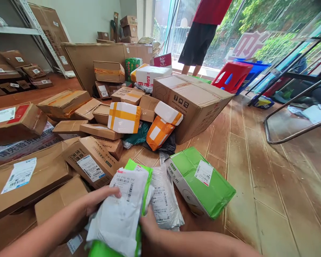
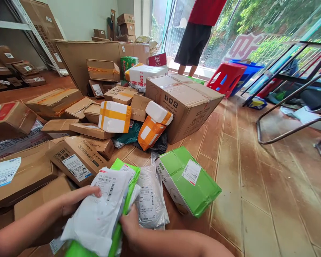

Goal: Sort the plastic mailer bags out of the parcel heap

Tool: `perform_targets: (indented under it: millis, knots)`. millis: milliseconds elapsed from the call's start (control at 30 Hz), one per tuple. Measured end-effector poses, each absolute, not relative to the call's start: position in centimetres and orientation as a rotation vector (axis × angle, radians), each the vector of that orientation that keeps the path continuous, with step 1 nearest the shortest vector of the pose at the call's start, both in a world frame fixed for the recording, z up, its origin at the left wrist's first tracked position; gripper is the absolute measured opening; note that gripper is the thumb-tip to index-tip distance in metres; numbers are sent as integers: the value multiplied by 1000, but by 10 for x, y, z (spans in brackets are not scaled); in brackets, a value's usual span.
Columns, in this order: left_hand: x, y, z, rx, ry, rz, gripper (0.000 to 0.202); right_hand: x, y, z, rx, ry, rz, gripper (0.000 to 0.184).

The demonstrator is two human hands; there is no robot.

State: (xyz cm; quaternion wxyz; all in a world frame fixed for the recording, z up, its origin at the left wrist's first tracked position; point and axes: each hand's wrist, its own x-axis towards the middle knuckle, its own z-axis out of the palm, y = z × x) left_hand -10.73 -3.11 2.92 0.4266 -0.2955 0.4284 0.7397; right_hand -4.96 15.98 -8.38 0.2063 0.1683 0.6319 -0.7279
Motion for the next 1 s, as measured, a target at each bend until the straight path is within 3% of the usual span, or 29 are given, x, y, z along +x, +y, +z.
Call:
perform_targets:
  millis: [133, 233, 400, 633, 833, 1000]
  knots:
    - [-87, 15, 21, -498, 1002, 1907, 47, -86, 238, -68, 598, 2134, -1808, 59]
    - [-84, 59, -9, -534, 880, 2000, 54, -129, 280, -64, 590, 2330, -1615, 53]
    - [-91, 98, -59, -807, 766, 2158, 63, -144, 279, -58, 404, 2660, -1351, 61]
    - [-86, 81, -71, -770, 684, 2187, 71, -115, 288, -54, 244, 2658, -1023, 54]
    - [-87, 93, -73, -845, 643, 2234, 68, -143, 299, -61, 246, 2349, -1182, 34]
    - [-96, 94, -67, -866, 675, 2216, 56, -127, 297, -66, 339, 1980, -1471, 40]
